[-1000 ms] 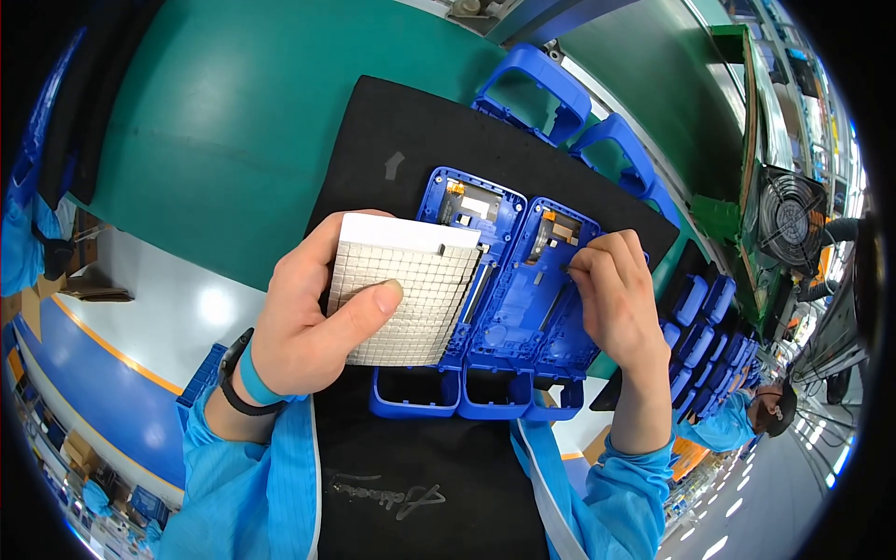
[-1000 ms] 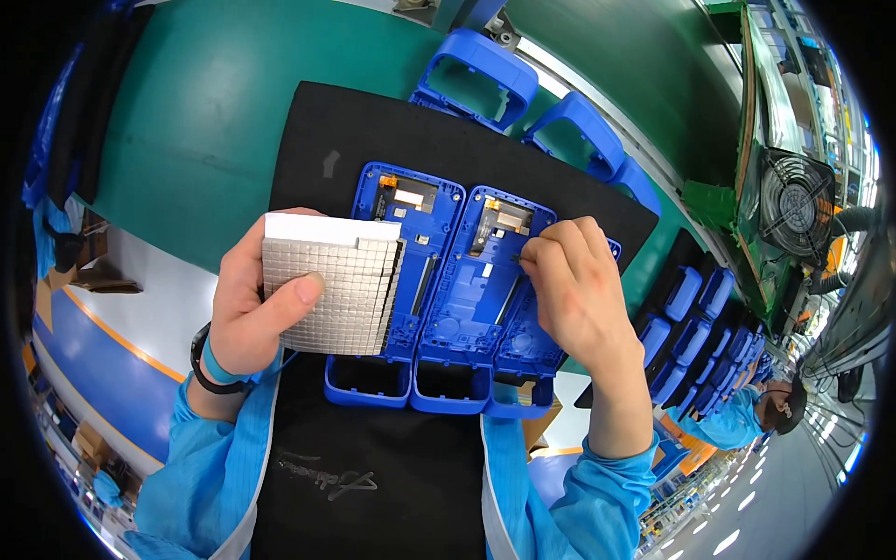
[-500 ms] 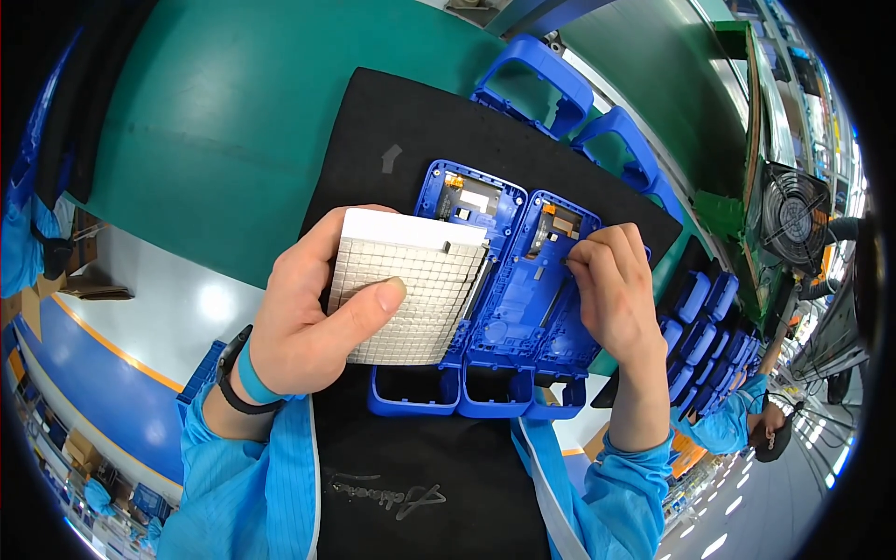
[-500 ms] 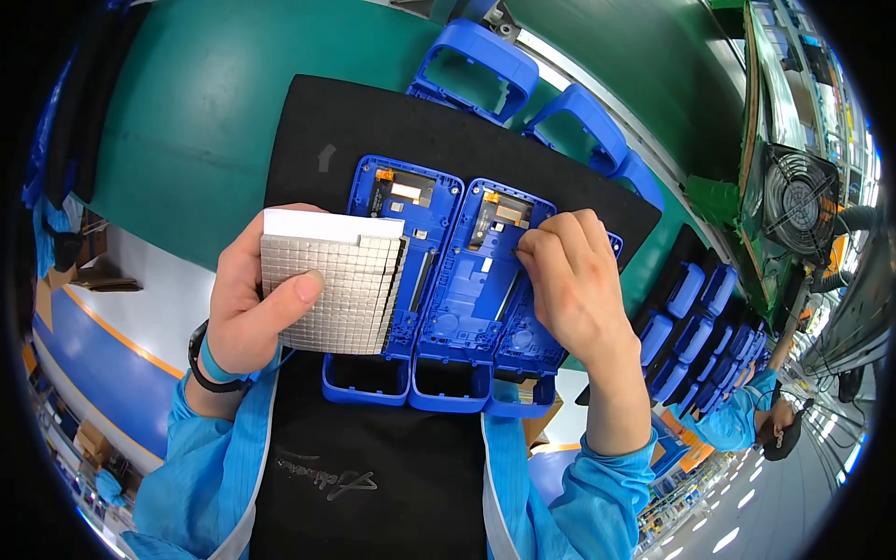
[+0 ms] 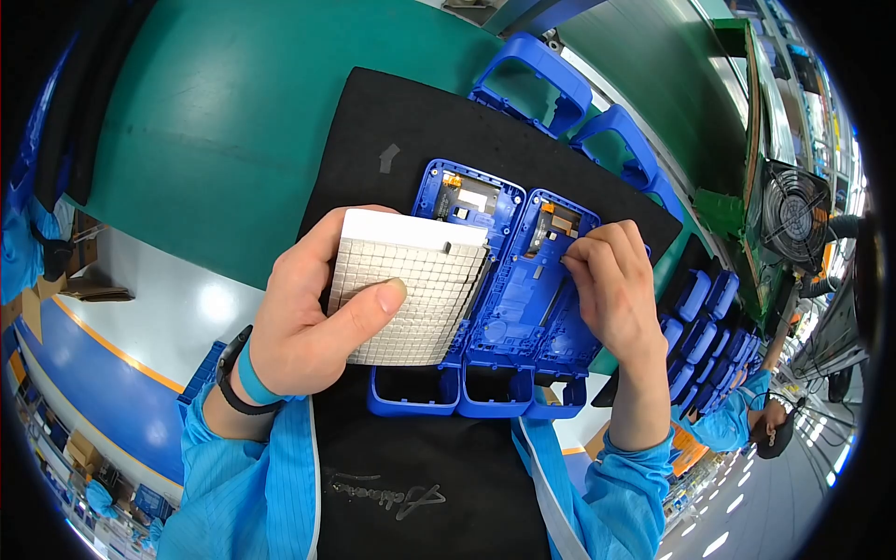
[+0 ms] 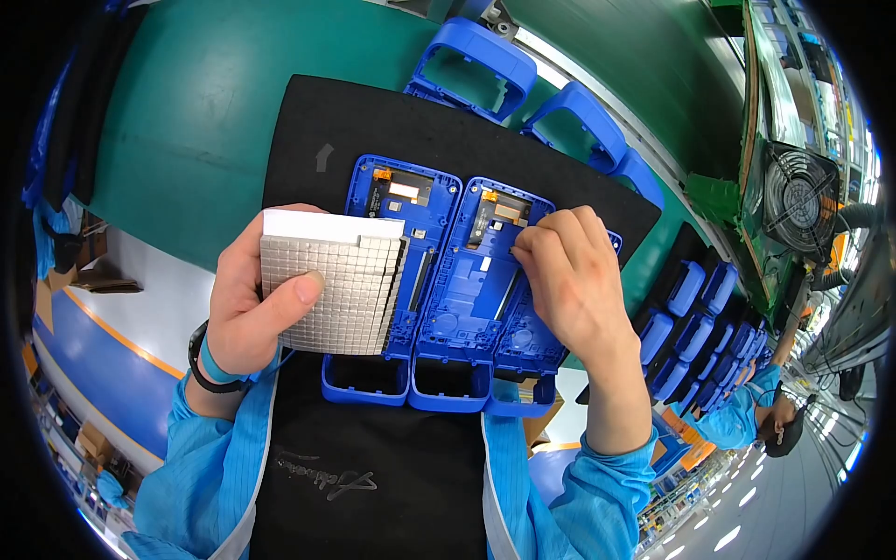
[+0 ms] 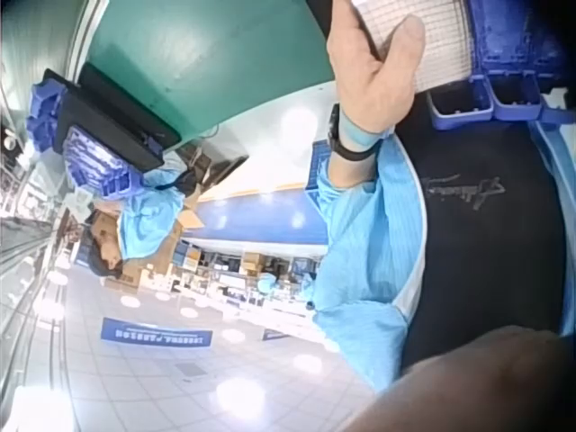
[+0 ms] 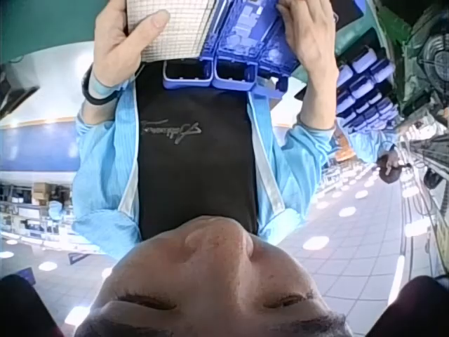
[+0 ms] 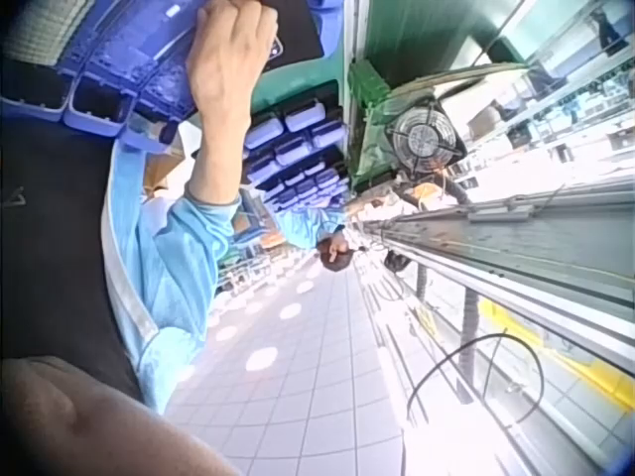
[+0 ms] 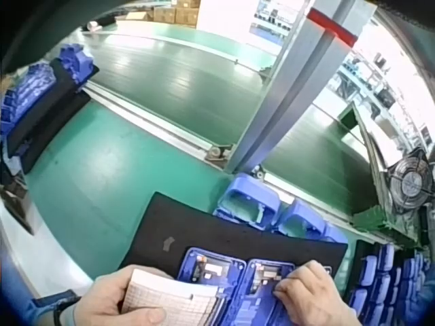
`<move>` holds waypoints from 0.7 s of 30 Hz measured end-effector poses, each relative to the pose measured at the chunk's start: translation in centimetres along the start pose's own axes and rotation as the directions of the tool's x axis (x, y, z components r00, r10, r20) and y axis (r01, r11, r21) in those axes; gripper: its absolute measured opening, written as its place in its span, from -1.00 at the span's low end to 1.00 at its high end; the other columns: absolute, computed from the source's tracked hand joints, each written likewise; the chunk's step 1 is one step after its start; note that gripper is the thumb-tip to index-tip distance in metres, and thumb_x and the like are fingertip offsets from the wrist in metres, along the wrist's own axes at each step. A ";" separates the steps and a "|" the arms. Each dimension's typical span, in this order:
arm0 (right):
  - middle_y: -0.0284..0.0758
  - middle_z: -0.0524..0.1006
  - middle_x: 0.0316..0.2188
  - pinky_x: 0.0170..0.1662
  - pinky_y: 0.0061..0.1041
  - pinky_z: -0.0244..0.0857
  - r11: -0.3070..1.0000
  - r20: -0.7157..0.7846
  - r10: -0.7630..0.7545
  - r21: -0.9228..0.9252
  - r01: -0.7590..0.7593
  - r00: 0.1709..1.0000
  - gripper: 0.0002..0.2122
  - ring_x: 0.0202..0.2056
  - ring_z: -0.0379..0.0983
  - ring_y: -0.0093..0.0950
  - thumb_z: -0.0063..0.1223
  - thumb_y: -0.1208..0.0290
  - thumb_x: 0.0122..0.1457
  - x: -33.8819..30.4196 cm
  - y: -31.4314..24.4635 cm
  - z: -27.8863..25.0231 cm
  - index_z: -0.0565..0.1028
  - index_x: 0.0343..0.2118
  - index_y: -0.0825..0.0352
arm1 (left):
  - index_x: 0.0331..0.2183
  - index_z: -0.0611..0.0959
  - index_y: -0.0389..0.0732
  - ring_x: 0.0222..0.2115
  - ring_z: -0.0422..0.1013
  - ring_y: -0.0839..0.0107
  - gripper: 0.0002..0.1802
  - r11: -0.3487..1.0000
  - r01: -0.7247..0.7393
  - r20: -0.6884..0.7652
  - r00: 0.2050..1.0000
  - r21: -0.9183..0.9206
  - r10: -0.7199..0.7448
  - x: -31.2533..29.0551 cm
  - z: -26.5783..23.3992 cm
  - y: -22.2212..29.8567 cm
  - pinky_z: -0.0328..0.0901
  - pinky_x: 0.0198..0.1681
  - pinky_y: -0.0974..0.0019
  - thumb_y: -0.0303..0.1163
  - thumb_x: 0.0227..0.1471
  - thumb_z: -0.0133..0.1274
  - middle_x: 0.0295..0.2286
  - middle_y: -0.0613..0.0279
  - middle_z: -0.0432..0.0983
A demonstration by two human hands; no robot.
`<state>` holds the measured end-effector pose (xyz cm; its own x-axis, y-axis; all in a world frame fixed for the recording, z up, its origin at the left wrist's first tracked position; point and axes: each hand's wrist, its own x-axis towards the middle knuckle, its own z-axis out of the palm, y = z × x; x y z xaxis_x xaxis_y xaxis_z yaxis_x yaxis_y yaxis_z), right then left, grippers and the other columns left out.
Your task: The person assembles small electronic components into plastic electronic housings by hand on a production line.
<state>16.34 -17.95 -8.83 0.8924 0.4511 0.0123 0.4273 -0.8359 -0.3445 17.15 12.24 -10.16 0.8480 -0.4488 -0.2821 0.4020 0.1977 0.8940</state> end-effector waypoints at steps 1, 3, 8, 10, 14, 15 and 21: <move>-0.24 0.41 -0.40 -0.32 -0.37 0.28 1.000 -0.010 0.000 0.010 0.000 1.000 -0.81 -0.35 0.35 -0.28 0.19 0.70 -0.12 0.0 0.1 0.0 0.45 -0.42 0.39 | -0.01 0.38 -0.42 -0.13 0.42 0.45 -0.59 1.000 0.001 -0.003 1.000 -0.003 -0.001 0.0 0.0 0.0 0.30 -0.04 0.38 -0.52 0.10 0.02 -0.16 0.09 0.51; -0.23 0.42 -0.40 -0.32 -0.38 0.29 0.999 -0.020 0.022 0.041 -0.021 1.000 -0.81 -0.35 0.36 -0.28 0.20 0.69 -0.12 0.0 0.1 -0.1 0.46 -0.41 0.39 | -0.01 0.38 -0.42 -0.13 0.43 0.45 -0.58 1.000 0.002 -0.001 1.000 -0.001 -0.002 0.0 0.0 0.1 0.30 -0.04 0.38 -0.52 0.09 0.02 -0.16 0.09 0.51; -0.23 0.43 -0.40 -0.31 -0.40 0.30 0.997 -0.028 0.049 0.066 -0.047 0.998 -0.83 -0.34 0.38 -0.28 0.20 0.69 -0.09 0.0 0.1 -0.2 0.47 -0.40 0.40 | 0.00 0.37 -0.41 -0.12 0.43 0.43 -0.57 1.000 -0.016 0.024 1.000 0.025 0.015 0.1 0.0 0.1 0.30 -0.04 0.37 -0.52 0.09 0.02 -0.15 0.07 0.51; -0.23 0.44 -0.40 -0.32 -0.43 0.30 0.988 -0.049 0.071 0.143 -0.064 0.996 -0.85 -0.37 0.38 -0.31 0.16 0.71 -0.05 0.0 0.2 -0.5 0.47 -0.39 0.41 | 0.01 0.37 -0.41 -0.11 0.44 0.40 -0.57 0.999 -0.024 0.040 0.999 0.033 0.023 0.1 0.1 0.1 0.31 -0.03 0.35 -0.52 0.09 0.02 -0.15 0.04 0.51; -0.24 0.45 -0.38 -0.32 -0.48 0.28 0.949 -0.087 0.219 0.251 -0.191 0.972 -0.85 -0.40 0.38 -0.37 0.11 0.75 -0.03 -0.9 -0.1 -1.1 0.46 -0.39 0.41 | 0.02 0.37 -0.42 -0.10 0.44 0.38 -0.56 1.000 -0.025 0.077 0.997 0.009 0.024 0.4 0.7 0.3 0.32 -0.03 0.33 -0.52 0.09 0.02 -0.14 0.02 0.51; -0.24 0.45 -0.39 -0.32 -0.50 0.28 0.939 -0.120 0.242 0.281 -0.201 0.963 -0.85 -0.41 0.38 -0.38 0.11 0.75 -0.04 -1.1 -0.5 -1.5 0.46 -0.39 0.42 | 0.02 0.36 -0.42 -0.10 0.44 0.37 -0.55 1.000 -0.012 0.081 0.997 0.009 0.011 0.5 1.1 0.3 0.32 -0.03 0.33 -0.52 0.09 0.02 -0.14 0.02 0.51; -0.19 0.47 -0.44 -0.35 -0.50 0.28 0.914 -0.218 0.144 0.403 -0.045 0.965 -0.83 -0.42 0.40 -0.37 0.17 0.70 -0.11 -1.0 -4.1 -2.7 0.48 -0.40 0.45 | 0.00 0.38 -0.40 -0.20 0.52 0.35 -0.55 0.996 -0.054 0.212 0.977 0.070 0.038 1.3 3.0 -0.3 0.37 -0.13 0.35 -0.47 0.09 0.06 -0.23 -0.01 0.57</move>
<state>14.09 -15.83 -4.95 0.9544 0.2476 0.1667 0.2919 -0.6581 -0.6941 17.14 8.97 -9.75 0.7701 -0.6154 -0.1679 0.3308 0.1603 0.9300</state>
